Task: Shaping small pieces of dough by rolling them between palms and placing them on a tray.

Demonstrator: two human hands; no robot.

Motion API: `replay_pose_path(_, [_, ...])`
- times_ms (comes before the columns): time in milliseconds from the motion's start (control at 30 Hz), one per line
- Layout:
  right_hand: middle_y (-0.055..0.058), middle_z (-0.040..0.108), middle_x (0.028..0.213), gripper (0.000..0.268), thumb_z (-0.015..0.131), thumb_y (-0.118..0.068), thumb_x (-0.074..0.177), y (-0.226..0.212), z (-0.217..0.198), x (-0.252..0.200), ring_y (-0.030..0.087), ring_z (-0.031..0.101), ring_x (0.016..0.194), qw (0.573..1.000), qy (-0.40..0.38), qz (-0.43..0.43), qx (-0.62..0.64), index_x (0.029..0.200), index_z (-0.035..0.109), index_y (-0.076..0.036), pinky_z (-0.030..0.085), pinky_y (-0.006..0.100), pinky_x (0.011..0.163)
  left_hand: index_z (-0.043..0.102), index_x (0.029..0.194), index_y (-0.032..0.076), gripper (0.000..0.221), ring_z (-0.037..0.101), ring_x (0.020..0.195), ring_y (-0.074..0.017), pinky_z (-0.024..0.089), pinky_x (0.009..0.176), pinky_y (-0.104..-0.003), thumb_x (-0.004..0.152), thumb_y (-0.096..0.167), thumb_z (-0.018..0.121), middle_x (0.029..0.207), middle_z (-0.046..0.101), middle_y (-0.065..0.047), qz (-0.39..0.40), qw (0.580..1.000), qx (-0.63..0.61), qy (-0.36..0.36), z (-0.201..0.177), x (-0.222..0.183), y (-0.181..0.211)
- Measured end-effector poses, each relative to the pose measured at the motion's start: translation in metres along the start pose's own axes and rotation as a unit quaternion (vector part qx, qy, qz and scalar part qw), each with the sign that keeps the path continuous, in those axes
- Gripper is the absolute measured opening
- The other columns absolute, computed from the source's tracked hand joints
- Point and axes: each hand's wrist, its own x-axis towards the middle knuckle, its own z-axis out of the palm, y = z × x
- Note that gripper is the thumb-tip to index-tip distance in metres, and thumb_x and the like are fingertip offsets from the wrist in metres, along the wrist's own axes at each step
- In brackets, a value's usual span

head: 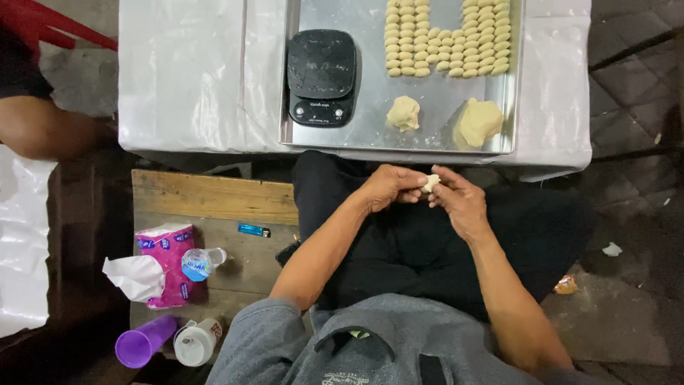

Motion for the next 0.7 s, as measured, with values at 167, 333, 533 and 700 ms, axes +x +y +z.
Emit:
replay_pose_path(167, [0.012,0.069,0.098,0.021,0.087,0.001,0.085,-0.028,0.02,-0.007,0.016,0.068,0.071,0.946,0.02,-0.171,-0.273,0.104,0.077,0.004,0.06,0.025,0.055,0.077,0.108,-0.001,0.038,0.075,0.072,-0.0198,0.07,0.062,-0.034,0.093,0.034,0.081,0.089,0.076,-0.017,-0.039,0.999,0.035,-0.001,0.006,0.0,-0.006])
replay_pose_path(333, [0.003,0.068,0.099,0.013,0.088,-0.009,0.088,-0.029,0.037,-0.015,0.017,0.065,0.084,0.876,0.029,-0.253,-0.409,0.099,0.082,-0.01,0.054,0.029,0.068,0.075,0.112,-0.002,0.027,0.076,0.084,-0.0289,0.067,0.078,-0.045,0.098,0.02,0.073,0.097,0.074,-0.021,-0.012,0.998,-0.052,0.023,0.015,-0.01,-0.009])
replay_pose_path(533, [0.015,0.058,0.134,0.032,0.058,-0.015,0.107,-0.049,0.051,-0.011,0.03,0.051,0.127,0.873,0.034,-0.311,-0.373,0.137,0.064,-0.004,0.035,0.043,0.113,0.059,0.139,-0.006,0.04,0.066,0.116,-0.0319,0.054,0.102,-0.048,0.099,-0.003,0.064,0.128,0.067,-0.026,0.124,0.985,-0.12,0.015,0.051,-0.017,-0.053])
replay_pose_path(700, [0.022,0.029,0.167,0.059,0.017,-0.031,0.116,-0.083,0.113,-0.046,0.039,0.019,0.157,0.8,-0.043,-0.399,-0.447,0.162,0.033,0.002,0.004,0.05,0.129,0.072,0.131,0.01,0.047,0.071,0.111,-0.021,0.054,0.105,-0.037,0.099,0.045,0.071,0.121,0.075,-0.009,0.032,0.941,-0.321,0.105,0.111,-0.079,-0.015])
